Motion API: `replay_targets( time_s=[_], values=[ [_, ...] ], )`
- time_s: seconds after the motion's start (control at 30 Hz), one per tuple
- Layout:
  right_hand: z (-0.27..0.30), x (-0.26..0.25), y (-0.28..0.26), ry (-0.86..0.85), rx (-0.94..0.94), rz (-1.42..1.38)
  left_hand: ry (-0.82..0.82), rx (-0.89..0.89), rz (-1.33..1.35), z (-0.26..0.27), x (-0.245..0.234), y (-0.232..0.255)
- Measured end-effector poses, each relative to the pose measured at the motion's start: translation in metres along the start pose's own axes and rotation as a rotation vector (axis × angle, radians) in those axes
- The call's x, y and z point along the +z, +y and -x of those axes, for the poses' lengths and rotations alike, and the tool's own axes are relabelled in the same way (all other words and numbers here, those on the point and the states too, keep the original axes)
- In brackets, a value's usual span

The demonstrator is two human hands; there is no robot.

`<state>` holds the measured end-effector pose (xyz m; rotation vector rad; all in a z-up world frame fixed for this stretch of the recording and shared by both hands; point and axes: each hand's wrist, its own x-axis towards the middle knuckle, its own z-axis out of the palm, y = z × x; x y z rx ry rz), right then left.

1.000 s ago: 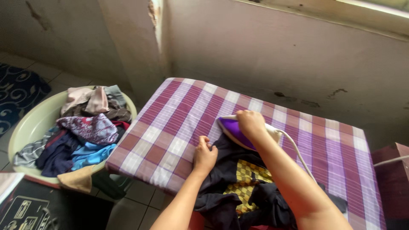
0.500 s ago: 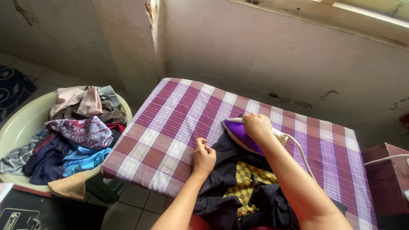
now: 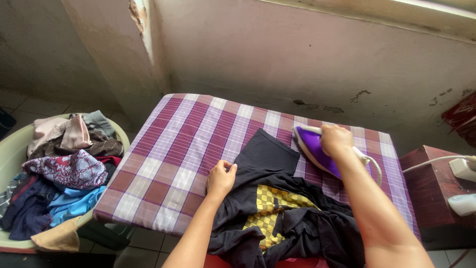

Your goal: The person irons a black t-shirt with a yellow graphic on a small table covered with a checkered cloth. They spray the shirt with water, smooth it out, and use a purple iron to press the fabric. The person flips the shirt to iron both sides and folds it neatly at the end.

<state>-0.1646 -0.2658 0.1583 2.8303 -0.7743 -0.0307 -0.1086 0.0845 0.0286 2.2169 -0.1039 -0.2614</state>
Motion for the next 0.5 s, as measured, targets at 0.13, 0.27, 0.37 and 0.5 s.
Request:
replay_targets(
  time_s=[0.13,0.27,0.37,0.5],
  values=[
    [0.003,0.004,0.048,0.334,0.141,-0.245,-0.088,-0.033,-0.124,-0.003,-0.002,0.023],
    [0.001,0.051,0.063,0.765,0.331,-0.928,-0.165,-0.092,-0.086,-0.019,0.004,0.035],
    [0.018,0.09,0.046,1.048,0.398,-1.013,-0.11,-0.044,-0.047,-0.029,0.016,0.037],
    [0.039,0.11,0.022,1.095,0.35,-1.057,-0.13,-0.1,-0.024,-0.037,0.027,0.045]
  ],
)
